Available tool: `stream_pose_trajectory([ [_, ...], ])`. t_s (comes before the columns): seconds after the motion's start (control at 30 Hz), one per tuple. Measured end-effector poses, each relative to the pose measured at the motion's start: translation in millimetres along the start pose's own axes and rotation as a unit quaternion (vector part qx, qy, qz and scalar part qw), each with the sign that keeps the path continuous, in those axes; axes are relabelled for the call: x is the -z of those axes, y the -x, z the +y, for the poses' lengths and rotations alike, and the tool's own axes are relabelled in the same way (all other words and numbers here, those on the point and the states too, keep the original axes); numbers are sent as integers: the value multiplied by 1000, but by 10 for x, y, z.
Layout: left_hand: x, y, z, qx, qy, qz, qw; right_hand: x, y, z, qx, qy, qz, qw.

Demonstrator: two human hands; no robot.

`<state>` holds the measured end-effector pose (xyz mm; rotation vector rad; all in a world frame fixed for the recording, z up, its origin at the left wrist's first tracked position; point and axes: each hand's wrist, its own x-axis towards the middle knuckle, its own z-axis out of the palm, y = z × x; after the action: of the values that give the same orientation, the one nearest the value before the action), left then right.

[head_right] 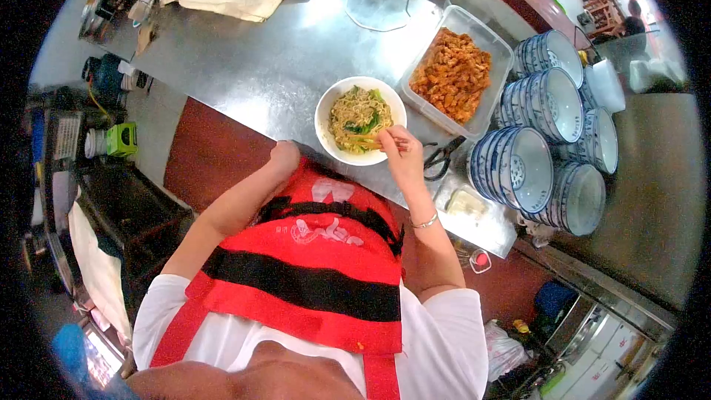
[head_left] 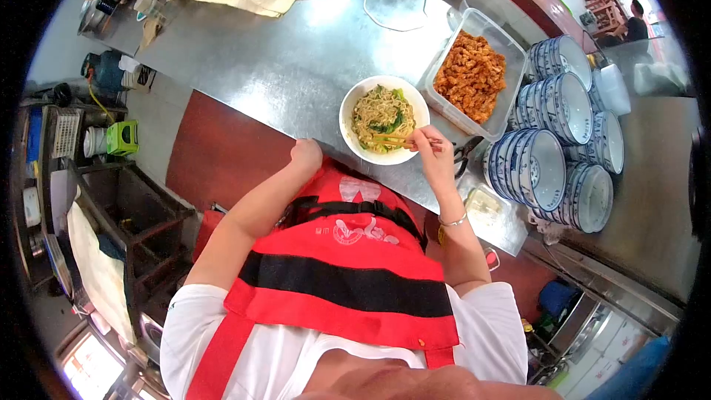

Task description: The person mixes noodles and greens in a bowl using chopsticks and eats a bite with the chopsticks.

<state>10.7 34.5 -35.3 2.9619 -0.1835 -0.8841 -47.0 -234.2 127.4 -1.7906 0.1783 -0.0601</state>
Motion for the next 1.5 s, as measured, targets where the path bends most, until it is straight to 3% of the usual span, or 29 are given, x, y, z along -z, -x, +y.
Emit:
stream_pose_trajectory([
  [0.13, 56, 45, 22, -4, -5, -3, 1000, -133, -11, -11, 22, 94, 9, 995],
  [0.37, -172, -114, -66, 7, 4, -10, 1000, -170, -27, 117, -11, 11, 47, 999],
  [0.47, -134, -114, -16, 16, 19, -7, 1000, -9, -103, 169, -49, -83, 83, 992],
  [0.53, -65, -66, 21, 62, 43, -9, 997, 186, -127, 180, -84, -251, 143, 954],
  [0.67, -53, -47, -3, -2, -29, -23, 999, 528, -115, 190, -107, -230, 186, 949],
  [0.73, -159, -104, -27, 18, -5, -9, 1000, 625, -100, 94, -99, -269, 184, 940],
  [0.8, -130, -92, -16, 23, 5, -17, 1000, 724, -63, -49, -107, -442, 161, 876],
  [0.93, -28, -53, 11, 38, 45, -28, 998, 793, -81, -302, -99, -529, 130, 833],
  [1.0, -2, 20, 9, 11, 45, 1, 999, 845, -96, -283, -95, -517, 103, 844],
  [1.07, 197, 124, 59, -1, 5, -34, 999, 853, -134, -241, -98, -470, 115, 869],
  [1.23, -58, 7, -34, -2, -3, -12, 1000, 750, -118, -65, -91, -422, 135, 892],
  [1.3, -24, 0, 3, -4, 0, -13, 1000, 694, -132, 41, -86, -230, 127, 961],
  [1.33, -29, 2, 14, 18, 14, -9, 1000, 656, -119, 55, -89, -230, 125, 961],
  [1.4, 9, 23, 35, 44, 29, -5, 999, 539, -109, 36, -69, -88, 112, 987],
  [1.5, 67, 69, 37, 12, 14, -10, 1000, 429, -120, -106, -47, -88, 106, 989],
])
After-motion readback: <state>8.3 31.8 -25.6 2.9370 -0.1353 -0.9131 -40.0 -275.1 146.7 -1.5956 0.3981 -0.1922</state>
